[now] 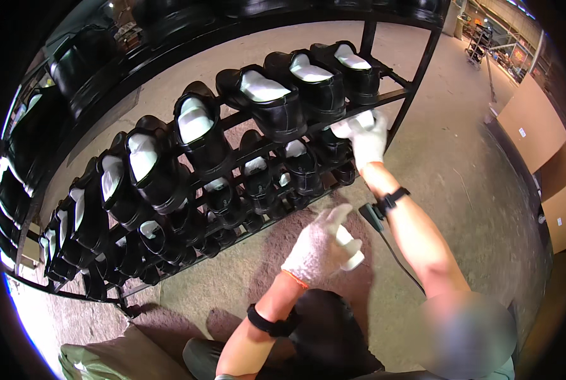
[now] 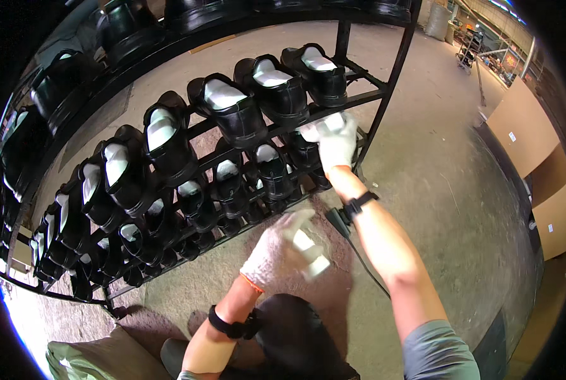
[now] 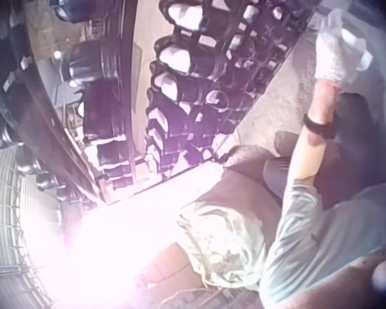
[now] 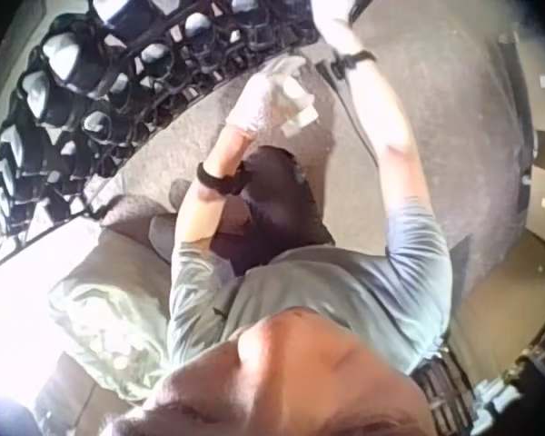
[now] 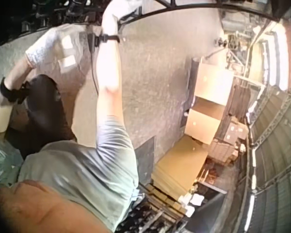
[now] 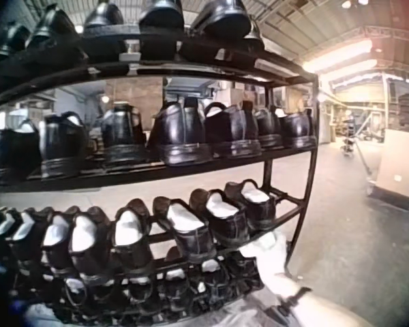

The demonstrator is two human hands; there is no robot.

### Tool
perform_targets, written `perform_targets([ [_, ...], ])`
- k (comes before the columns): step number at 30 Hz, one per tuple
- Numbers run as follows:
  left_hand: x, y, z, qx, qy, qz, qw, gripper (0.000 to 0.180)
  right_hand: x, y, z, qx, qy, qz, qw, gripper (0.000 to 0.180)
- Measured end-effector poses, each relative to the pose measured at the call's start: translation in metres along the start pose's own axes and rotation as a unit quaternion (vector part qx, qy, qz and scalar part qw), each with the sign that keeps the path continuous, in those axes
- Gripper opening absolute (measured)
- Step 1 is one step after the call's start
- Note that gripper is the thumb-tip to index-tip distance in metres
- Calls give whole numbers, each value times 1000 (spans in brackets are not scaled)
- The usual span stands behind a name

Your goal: The person is stuffing the interior of finished black loafers with white foam/paper inserts from a large bag and then placing them onto a storage rack.

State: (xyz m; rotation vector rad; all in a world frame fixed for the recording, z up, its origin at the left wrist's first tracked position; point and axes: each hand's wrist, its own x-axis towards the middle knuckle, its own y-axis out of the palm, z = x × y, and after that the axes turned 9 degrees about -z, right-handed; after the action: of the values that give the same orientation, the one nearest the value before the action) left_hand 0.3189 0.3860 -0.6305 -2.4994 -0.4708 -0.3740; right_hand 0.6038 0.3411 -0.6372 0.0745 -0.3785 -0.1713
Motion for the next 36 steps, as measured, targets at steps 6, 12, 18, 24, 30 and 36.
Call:
perform_targets([
  [6, -1, -12, 0, 4, -100, -49, 994, 63, 28, 40, -27, -433, -289, 198, 830, 34],
  [12, 6, -12, 24, 36, -158, -84, 983, 62, 35, 57, -42, -381, -401, 198, 809, 14],
  [18, 8, 12, 20, 8, -176, -94, 980, 62, 56, 55, -78, -423, -371, 214, 798, 17],
  [24, -19, -19, 36, 64, -179, -129, 973, 55, 28, 58, -54, -305, -383, 252, 835, 33],
  [30, -36, -33, 43, -148, -272, -179, 934, 37, -8, 7, 9, -420, -442, 195, 768, 25],
  [36, -44, -9, 65, -483, -280, -280, 781, 38, -151, -76, 58, -5, -19, 373, 928, 74],
])
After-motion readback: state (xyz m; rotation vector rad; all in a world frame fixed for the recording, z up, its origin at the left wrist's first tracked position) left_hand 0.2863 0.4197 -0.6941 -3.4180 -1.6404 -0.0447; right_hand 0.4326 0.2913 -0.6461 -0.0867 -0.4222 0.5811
